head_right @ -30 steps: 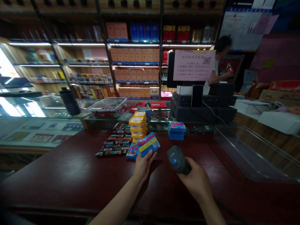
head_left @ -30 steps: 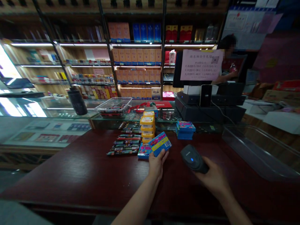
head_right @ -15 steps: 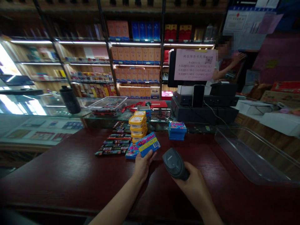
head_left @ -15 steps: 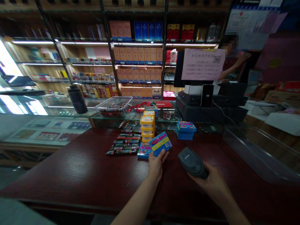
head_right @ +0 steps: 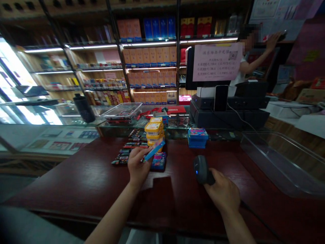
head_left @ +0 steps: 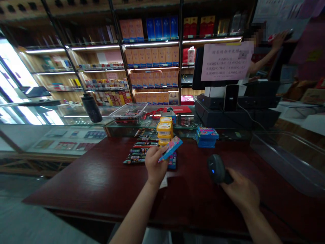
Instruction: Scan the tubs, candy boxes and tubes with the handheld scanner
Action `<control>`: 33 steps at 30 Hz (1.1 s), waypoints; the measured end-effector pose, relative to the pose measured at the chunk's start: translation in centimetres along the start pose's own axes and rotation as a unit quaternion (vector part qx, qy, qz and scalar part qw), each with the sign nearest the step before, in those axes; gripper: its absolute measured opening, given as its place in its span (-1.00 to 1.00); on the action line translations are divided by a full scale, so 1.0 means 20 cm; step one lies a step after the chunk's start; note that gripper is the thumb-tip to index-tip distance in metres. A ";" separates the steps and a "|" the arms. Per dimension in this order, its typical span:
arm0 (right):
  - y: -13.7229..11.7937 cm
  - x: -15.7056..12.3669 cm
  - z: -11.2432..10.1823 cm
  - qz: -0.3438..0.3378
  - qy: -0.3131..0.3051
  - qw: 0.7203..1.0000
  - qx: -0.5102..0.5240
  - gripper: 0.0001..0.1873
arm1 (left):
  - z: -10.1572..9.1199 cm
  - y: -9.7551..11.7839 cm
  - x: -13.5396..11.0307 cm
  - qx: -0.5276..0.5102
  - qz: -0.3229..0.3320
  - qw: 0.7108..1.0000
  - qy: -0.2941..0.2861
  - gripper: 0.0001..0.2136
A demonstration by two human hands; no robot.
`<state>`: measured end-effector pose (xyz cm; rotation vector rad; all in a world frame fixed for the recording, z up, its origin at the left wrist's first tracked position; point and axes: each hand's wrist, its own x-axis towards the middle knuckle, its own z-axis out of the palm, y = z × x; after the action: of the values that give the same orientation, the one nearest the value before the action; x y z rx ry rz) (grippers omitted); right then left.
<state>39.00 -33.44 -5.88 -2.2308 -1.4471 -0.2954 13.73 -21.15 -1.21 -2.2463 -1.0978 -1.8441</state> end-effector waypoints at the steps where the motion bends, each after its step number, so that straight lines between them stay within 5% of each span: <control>1: 0.00 0.00 0.00 0.002 0.000 1.000 0.000 -0.71 | -0.04 -0.03 0.00 0.058 0.056 0.996 -0.037 -0.82; 5: 0.00 0.00 0.00 0.009 0.000 1.000 -0.013 -0.70 | -0.08 -0.11 -0.06 0.231 0.174 0.937 -0.198 -0.77; 11: 0.00 -0.02 0.01 -0.005 -0.003 0.999 -0.032 -0.70 | -0.05 -0.17 -0.14 0.229 0.118 0.918 -0.302 -0.71; 21: 0.00 -0.03 0.02 0.015 -0.012 0.999 -0.041 -0.67 | 0.01 -0.26 -0.18 0.127 0.000 0.960 -0.249 -0.77; 33: 0.00 -0.03 0.01 0.011 -0.023 0.999 -0.028 -0.65 | 0.01 -0.30 -0.22 0.070 -0.047 0.975 -0.205 -0.76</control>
<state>38.70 -33.76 -6.36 -2.3114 -1.4533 -0.2810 10.43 -18.69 -7.51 -2.5957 -1.3596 -1.3037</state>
